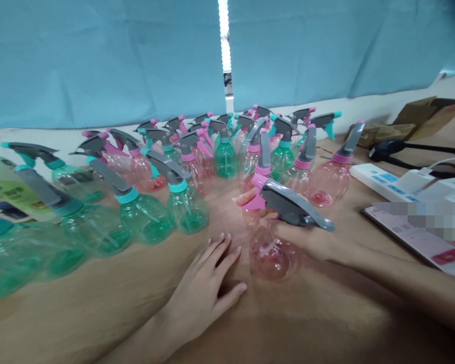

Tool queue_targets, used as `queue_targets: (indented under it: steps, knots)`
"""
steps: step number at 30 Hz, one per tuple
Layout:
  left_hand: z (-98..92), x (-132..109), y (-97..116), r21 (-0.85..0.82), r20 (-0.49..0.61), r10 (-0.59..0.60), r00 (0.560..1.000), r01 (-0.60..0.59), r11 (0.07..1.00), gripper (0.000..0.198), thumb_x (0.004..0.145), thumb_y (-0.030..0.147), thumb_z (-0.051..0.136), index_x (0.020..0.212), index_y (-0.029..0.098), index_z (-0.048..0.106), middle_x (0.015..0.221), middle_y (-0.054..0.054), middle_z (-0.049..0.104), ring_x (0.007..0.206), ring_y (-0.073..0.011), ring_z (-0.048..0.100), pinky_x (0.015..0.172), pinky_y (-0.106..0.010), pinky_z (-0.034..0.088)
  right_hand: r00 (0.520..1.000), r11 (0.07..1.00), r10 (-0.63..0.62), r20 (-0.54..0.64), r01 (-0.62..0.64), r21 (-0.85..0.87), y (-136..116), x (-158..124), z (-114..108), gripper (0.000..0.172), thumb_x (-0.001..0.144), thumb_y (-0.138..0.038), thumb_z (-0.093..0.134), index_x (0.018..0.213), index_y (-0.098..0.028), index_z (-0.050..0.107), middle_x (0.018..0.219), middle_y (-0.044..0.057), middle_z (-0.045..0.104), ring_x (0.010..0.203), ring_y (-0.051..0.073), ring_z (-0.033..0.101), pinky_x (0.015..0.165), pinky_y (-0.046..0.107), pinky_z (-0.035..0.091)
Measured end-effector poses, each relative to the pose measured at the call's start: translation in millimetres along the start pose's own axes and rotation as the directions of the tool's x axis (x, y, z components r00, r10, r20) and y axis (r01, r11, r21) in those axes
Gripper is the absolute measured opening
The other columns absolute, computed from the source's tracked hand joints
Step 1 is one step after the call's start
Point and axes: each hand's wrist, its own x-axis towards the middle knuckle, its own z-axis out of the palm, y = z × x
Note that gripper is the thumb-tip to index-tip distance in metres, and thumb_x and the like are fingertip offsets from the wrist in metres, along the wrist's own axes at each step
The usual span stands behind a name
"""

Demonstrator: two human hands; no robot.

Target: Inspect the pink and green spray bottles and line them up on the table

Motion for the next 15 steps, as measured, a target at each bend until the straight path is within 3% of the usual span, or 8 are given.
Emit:
queue_targets:
  steps: [15]
  knots:
    - [-0.7, 1.0, 1.2, -0.001, 0.013, -0.005, 1.0, 0.005, 1.0, 0.056, 0.095, 0.048, 0.05, 0.141, 0.017, 0.042, 0.152, -0.012, 0.031, 0.138, -0.0301, 0.029, 0.109, -0.048, 0.03, 0.999, 0.997, 0.054, -0.001, -0.054, -0.049, 1.0, -1.5, -0.3, 0.008, 0.066, -0.016, 0.047, 0.069, -0.023, 0.044, 0.065, -0.004, 0.047, 0.057, 0.012, 0.046, 0.055, 0.026, 0.041]
